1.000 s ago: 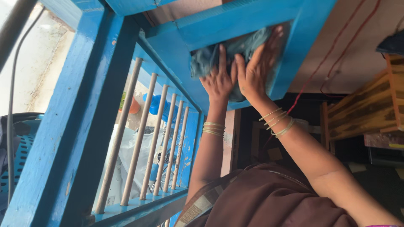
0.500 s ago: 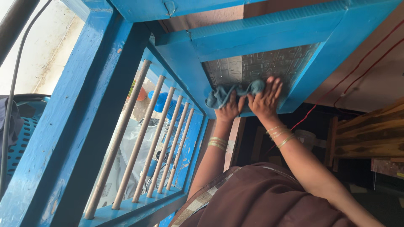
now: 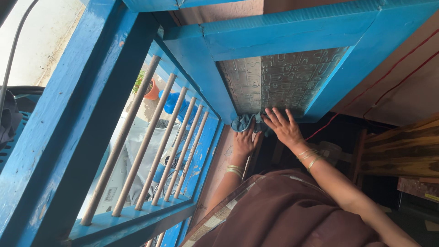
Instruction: The person wipes the textured glass panels and blue painted frame of a window using a dark cloth. They clean the upper and lower panes and the surrounding frame, moving the cloth across the surfaces in repeated strokes.
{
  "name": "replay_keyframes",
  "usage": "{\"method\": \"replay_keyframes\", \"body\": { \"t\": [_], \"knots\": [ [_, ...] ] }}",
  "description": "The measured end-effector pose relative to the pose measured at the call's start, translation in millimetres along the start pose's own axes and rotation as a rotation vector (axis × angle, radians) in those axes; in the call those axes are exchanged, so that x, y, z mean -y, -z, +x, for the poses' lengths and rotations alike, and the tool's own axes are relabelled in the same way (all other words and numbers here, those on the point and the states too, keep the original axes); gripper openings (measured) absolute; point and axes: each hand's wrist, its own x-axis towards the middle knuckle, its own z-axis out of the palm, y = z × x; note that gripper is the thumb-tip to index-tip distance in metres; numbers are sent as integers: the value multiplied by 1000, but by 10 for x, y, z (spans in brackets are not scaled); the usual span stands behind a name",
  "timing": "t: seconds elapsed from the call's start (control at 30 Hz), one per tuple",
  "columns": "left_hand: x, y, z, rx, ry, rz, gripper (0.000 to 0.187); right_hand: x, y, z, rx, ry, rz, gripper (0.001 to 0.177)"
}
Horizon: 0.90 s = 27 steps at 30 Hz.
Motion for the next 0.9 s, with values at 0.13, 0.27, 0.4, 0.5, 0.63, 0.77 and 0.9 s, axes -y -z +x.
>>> {"method": "replay_keyframes", "body": {
  "t": [0.13, 0.27, 0.4, 0.5, 0.63, 0.77, 0.9],
  "knots": [
    [-251, 77, 97, -72, 115, 16, 64, -1, 254, 36, -70, -128, 281, 49],
    [-507, -58, 282, 129, 284, -151, 57, -49, 445, -89, -65, -440, 574, 36],
    [-770, -214, 487, 59, -50, -54, 52, -207, 546, -343, -70, -780, 727, 36],
    [-875, -248, 552, 150, -162, -93, 51, -248, 569, -491, -39, -899, 837, 40],
    [-789, -169, 716, 257, -342, -77, 45, -182, 635, -408, -143, -968, 898, 40],
    [-690, 180, 829, 58, -258, -96, 43, -194, 797, -34, -247, -946, 1058, 40],
    [-533, 467, 969, -58, -121, -116, 39, -163, 834, 284, -356, -939, 1177, 38]
  ]
}}
